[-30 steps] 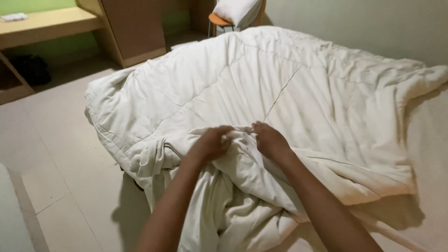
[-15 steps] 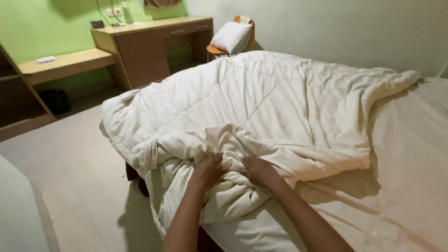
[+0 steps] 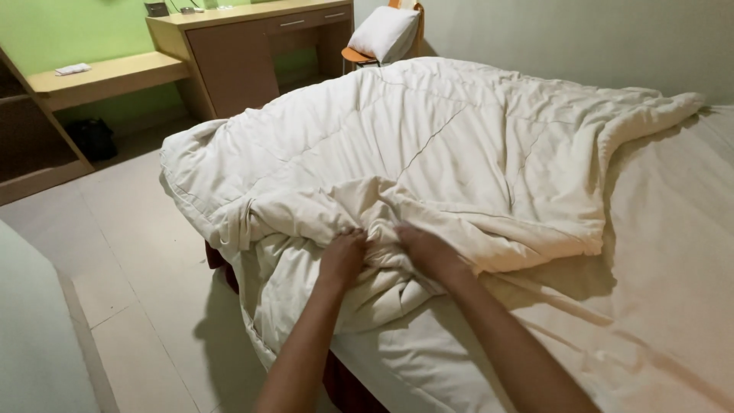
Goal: The person spreads a white duvet over a bed, smoothing and tucking the edges along the sides and corners. The person repeatedly adjusts the duvet to cover the mattress evenly.
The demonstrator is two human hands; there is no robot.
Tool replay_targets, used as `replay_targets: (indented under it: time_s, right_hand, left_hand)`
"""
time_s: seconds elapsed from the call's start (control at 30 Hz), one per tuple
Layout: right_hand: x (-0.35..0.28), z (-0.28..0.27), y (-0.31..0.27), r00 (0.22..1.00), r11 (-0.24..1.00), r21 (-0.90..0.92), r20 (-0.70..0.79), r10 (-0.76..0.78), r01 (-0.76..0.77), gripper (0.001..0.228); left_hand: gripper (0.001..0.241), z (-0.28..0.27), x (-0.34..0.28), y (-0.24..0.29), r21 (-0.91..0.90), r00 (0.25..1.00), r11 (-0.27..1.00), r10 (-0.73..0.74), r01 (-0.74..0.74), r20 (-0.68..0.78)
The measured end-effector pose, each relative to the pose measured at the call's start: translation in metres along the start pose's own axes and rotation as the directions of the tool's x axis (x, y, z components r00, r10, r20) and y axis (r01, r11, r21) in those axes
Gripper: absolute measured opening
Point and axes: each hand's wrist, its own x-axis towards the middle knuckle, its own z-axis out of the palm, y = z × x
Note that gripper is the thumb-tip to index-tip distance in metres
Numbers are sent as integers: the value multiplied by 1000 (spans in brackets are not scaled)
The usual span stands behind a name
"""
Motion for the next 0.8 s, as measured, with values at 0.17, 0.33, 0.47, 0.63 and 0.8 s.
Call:
replay_targets:
  time_s: [0.17, 0.33, 0.47, 0.63, 0.8]
  right_hand:
    - [-26, -49, 41, 990, 996, 75, -122, 67, -58, 36]
    - [-69, -96, 56, 958, 959, 54, -63, 281, -278, 39]
    - [-100, -96, 95, 951, 954, 124, -115, 286, -272, 42]
    - [-125, -111, 107, 957, 960, 105, -104, 272, -261, 49]
    - [-169, -156, 111, 897, 898, 108, -77, 436, -427, 44]
  left_hand:
    - [12, -7, 20, 89, -12, 996, 998, 61, -62, -65]
    - [17, 5, 33, 165, -65, 999, 998, -4, 1, -39]
    - [15, 20, 34, 203, -77, 997, 996, 51, -55, -54]
    - [16, 34, 39, 244, -109, 998, 993, 33, -38, -47]
    - [19, 41, 51, 318, -133, 997, 989, 71, -70, 3]
